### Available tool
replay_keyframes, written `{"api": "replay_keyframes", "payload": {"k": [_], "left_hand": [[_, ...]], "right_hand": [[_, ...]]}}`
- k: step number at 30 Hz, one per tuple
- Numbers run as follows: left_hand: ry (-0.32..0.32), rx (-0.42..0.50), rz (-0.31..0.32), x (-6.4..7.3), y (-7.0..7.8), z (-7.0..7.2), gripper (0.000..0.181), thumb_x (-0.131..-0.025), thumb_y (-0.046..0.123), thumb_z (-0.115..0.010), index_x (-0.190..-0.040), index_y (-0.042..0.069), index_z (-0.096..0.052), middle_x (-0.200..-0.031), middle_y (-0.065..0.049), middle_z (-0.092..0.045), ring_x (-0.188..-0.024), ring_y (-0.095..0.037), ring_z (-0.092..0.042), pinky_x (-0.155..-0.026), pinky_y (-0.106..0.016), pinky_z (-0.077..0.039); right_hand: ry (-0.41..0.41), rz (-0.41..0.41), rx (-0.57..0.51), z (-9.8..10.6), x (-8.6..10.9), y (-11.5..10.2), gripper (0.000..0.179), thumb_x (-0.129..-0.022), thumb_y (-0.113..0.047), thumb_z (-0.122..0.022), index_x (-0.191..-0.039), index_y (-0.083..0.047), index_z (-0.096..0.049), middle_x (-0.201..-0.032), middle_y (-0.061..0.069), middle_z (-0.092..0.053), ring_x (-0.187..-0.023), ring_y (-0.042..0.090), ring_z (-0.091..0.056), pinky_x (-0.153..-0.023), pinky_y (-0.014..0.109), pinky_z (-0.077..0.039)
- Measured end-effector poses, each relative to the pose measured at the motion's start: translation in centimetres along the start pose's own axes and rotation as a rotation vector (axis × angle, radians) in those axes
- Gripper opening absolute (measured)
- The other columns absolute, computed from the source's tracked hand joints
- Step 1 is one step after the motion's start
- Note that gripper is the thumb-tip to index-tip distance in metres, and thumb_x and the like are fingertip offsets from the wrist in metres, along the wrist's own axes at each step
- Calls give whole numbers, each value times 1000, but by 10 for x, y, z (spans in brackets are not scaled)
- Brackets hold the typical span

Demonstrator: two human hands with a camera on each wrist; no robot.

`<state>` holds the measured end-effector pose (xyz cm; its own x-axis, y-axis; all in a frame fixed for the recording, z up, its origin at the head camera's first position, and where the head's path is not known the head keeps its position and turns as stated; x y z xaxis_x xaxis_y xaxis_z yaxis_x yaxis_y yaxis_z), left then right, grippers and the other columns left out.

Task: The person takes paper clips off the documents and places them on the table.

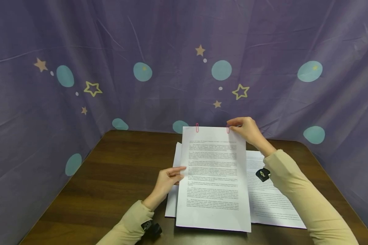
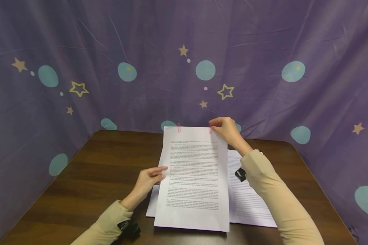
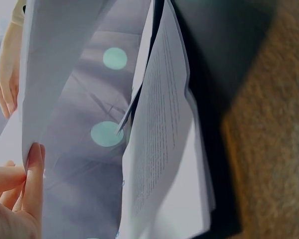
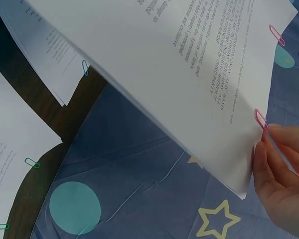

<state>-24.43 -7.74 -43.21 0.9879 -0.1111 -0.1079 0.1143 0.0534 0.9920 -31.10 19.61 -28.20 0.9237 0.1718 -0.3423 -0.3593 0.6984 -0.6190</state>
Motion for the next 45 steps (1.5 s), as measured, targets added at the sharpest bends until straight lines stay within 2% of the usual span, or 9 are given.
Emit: {"api": "replay_keyframes", "payload": {"k": [4,10,13,23,30,35,41,45], "left_hand": [[-10,10,-1,2,5,-2,28,-75,-10,-60,-102,-8,-62,-84,-22,-65,-60,-6,-55,-55,-29,-50],[-31,-1,-5,12,25,-5,27,-75,-13,-57,-101,-12,-61,-84,-27,-63,-60,-7,-53,-53,-21,-47],[-38,-5,-12,14,28,-6,27,-75,-13,-57,-101,-13,-60,-84,-28,-62,-59,-7,-53,-53,-19,-46],[-27,9,-21,3,2,-7,28,-75,-8,-61,-103,-9,-61,-83,-22,-65,-58,-5,-54,-52,-19,-47],[-22,10,1,3,0,-8,28,-75,-8,-61,-103,-8,-62,-84,-22,-65,-58,-6,-55,-53,-20,-47],[-32,22,20,2,-3,-8,28,-75,-8,-61,-103,-9,-62,-85,-22,-65,-58,-6,-54,-52,-21,-47],[-31,6,17,3,-3,-8,28,-76,-7,-61,-104,-7,-62,-84,-20,-65,-59,-6,-54,-53,-20,-47],[-25,12,2,4,-3,-7,28,-76,-7,-61,-104,-9,-61,-85,-22,-65,-59,-6,-55,-52,-20,-47]], "right_hand": [[1,-7,11,1,1,1,21,-83,-4,-59,-101,4,-65,-101,20,-63,-86,28,-58,-67,35,-47],[17,-5,20,3,2,2,18,-83,-5,-59,-97,3,-67,-99,20,-63,-85,28,-58,-66,35,-46],[21,-3,23,3,2,3,17,-83,-5,-59,-95,3,-67,-99,20,-63,-85,28,-58,-66,35,-46],[43,-17,0,3,4,8,17,-83,-7,-59,-94,2,-68,-97,18,-64,-84,26,-59,-66,33,-45],[90,-49,-37,4,6,12,17,-82,-10,-61,-93,1,-68,-93,16,-66,-78,22,-59,-60,23,-44],[119,-129,-123,6,7,17,20,-82,-14,-62,-95,0,-68,-92,16,-66,-68,12,-58,-57,18,-44],[102,-202,-246,14,11,25,29,-85,-19,-59,-104,2,-64,-99,19,-63,-71,5,-60,-64,19,-48],[95,-223,-266,23,17,33,34,-85,-24,-59,-107,2,-62,-97,10,-66,-75,4,-58,-71,23,-47]]}}
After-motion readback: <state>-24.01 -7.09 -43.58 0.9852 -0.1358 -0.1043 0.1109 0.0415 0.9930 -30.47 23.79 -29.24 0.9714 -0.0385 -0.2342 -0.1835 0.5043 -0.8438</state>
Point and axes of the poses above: each hand's wrist, its own x-axis away from the middle knuckle, its own z-axis out of the back of the hand, y = z × x, the point moved 4 cm from there along -x, towards the middle knuckle
